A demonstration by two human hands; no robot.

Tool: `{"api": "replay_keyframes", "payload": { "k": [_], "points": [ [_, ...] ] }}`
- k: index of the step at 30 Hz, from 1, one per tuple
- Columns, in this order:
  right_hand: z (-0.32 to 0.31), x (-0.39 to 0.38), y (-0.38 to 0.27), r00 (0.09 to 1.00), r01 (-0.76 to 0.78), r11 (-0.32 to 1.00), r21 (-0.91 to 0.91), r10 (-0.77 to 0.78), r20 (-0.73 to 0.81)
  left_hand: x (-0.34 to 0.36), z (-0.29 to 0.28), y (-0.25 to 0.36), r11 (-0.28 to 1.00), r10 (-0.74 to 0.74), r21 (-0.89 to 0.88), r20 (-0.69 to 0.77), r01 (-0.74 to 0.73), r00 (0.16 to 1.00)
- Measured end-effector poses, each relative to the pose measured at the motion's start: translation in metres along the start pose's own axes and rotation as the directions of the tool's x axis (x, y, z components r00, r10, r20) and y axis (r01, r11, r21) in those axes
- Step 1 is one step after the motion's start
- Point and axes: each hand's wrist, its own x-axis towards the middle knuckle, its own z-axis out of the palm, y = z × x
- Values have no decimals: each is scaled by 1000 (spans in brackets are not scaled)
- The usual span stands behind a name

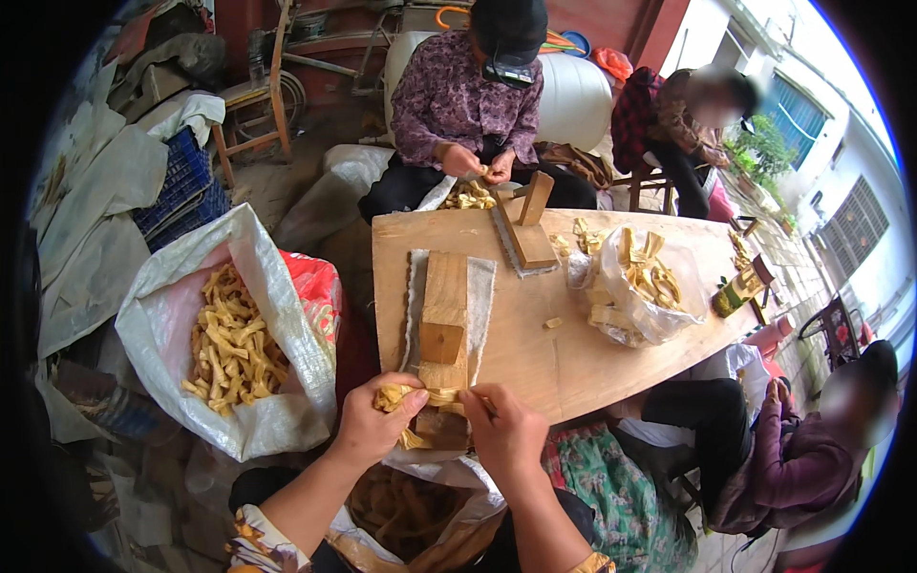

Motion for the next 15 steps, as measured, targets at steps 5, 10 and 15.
{"api": "replay_keyframes", "payload": {
  "k": [5, 10, 15],
  "points": [
    [-1, -1, 7, 994, -106, 991, -76, 105, -15, 1, -4, -20, 999, -50, 14, -91, 52, 995],
    [-9, -18, -3, 989, -135, 564, 815, 122, 79, -30, -19, 9, 840, -251, -473, 98, 267, 963],
    [-9, -36, -23, 953, -287, 165, 944, -54, 299, -64, -13, 6, 603, -400, -502, 483, 620, 779]
  ]
}}
